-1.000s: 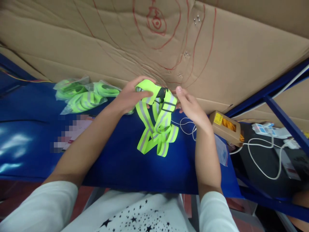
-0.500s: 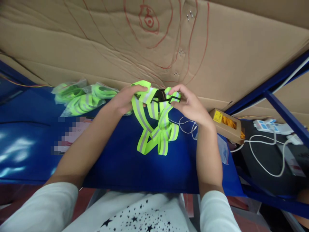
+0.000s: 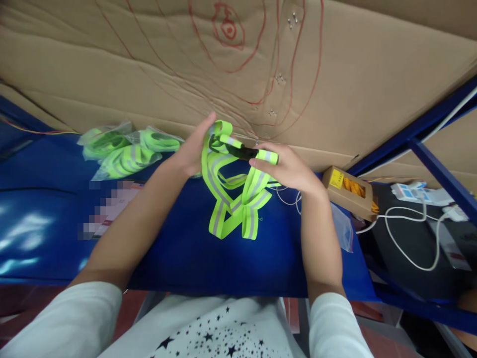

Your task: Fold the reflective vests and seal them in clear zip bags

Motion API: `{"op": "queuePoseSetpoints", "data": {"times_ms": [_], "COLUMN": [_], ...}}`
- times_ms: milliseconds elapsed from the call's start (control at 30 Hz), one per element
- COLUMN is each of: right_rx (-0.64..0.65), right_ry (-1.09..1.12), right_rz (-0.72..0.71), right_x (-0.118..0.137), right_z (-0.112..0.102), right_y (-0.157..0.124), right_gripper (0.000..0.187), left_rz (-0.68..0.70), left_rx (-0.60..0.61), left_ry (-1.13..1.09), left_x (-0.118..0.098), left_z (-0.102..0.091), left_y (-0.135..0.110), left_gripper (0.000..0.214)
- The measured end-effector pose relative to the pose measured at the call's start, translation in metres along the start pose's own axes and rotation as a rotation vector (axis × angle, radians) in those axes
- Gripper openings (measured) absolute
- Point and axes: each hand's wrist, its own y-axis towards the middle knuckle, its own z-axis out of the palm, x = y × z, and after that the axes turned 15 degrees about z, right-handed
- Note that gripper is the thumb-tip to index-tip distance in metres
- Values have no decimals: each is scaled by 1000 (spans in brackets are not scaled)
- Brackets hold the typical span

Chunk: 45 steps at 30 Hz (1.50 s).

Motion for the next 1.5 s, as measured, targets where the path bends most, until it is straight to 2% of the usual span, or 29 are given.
{"op": "queuePoseSetpoints", "data": {"times_ms": [100, 167, 233, 267, 300, 367, 400, 467, 633, 700, 800, 933, 1033, 1133, 1233, 1333, 1433, 1500], "right_rx": [138, 139, 103, 98, 104, 132, 144, 149, 102, 13, -139, -164, -219, -246, -239, -267, -344, -442], "right_ry": [370, 532, 588, 597, 601, 594, 578, 521, 263, 106, -250, -687, -789, -829, -846, -751, -525, -343], "right_rz": [204, 301, 335, 342, 342, 310, 279, 206, 110, 62, -60, -83, -45, 14, 37, 27, -9, -45], "right_x": [-6, -8, -10, -11, -11, -12, -12, -12, -11, -10, -6, -2, -2, -2, -4, -12, -27, -38], "right_z": [-7, -7, -5, -4, -2, 0, 1, 2, -1, -1, 6, 33, 50, 54, 46, 27, -5, -31], "right_y": [1, 5, 10, 12, 14, 15, 15, 14, 11, 8, 2, -1, 7, 15, 18, 18, 17, 17], "right_gripper": [49, 55, 56, 56, 54, 51, 48, 44, 46, 54, 69, 80, 65, 47, 48, 52, 42, 33], "left_rz": [-55, 58, 235, 317, 385, 487, 523, 546, 530, 501, 388, 284, 196, 106, 106, 136, 158, 169], "left_rx": [-87, -210, -263, -222, -131, 154, 258, 337, 347, 296, 144, 82, 138, 181, 234, 282, 130, -29], "left_ry": [50, 302, 494, 518, 506, 454, 460, 507, 528, 551, 621, 586, 512, 506, 494, 442, 476, 533], "left_x": [12, 12, 2, -6, -15, -34, -41, -48, -35, -28, -20, -14, -17, -25, -32, -35, -36, -35], "left_z": [-12, -20, -23, -23, -20, -11, -6, 4, 10, 9, 13, 21, 23, 23, 17, 3, -22, -43], "left_y": [0, -2, -6, -9, -12, -18, -20, -23, -20, -19, -18, -17, -17, -18, -18, -19, -19, -17], "left_gripper": [68, 59, 62, 62, 59, 54, 52, 45, 32, 30, 29, 27, 26, 27, 30, 44, 54, 43]}}
